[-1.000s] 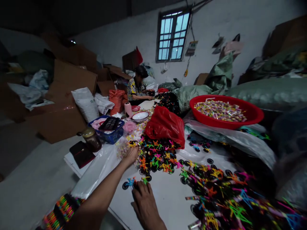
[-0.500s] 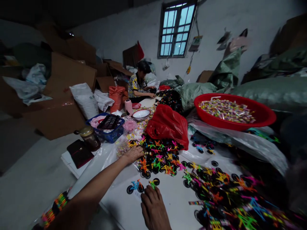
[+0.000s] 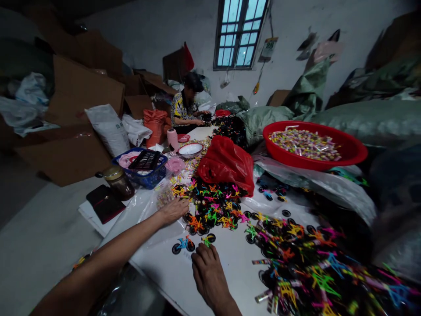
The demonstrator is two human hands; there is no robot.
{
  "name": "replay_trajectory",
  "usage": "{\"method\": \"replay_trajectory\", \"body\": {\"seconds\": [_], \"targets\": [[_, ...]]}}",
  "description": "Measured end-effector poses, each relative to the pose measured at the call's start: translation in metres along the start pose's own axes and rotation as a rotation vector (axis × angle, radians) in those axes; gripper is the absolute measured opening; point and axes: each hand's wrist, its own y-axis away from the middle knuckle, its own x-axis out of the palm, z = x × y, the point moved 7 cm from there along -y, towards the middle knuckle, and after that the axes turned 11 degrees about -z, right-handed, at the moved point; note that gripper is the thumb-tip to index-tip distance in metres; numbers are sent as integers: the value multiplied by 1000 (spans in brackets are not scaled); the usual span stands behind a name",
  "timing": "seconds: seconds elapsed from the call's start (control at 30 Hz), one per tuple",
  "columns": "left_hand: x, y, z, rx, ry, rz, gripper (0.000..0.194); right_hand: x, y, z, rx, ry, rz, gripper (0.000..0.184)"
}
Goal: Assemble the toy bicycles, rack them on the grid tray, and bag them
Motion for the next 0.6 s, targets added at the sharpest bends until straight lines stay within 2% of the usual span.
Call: {"method": "replay_trajectory", "body": {"seconds": [0.13, 0.27, 0.4, 0.6], "targets": [[-4, 17, -13, -7, -7, 54, 21, -1, 0, -1, 22, -7, 8, 22], [-6, 22, -27, 0, 10, 66, 21, -5, -3, 3, 10, 1, 49, 23], [-2, 15, -37, 14, 37, 65, 24, -10, -5, 5, -3, 18, 13, 23], [3, -4, -49, -29, 32, 31, 24, -7, -2, 4, 9, -20, -12, 20]]}}
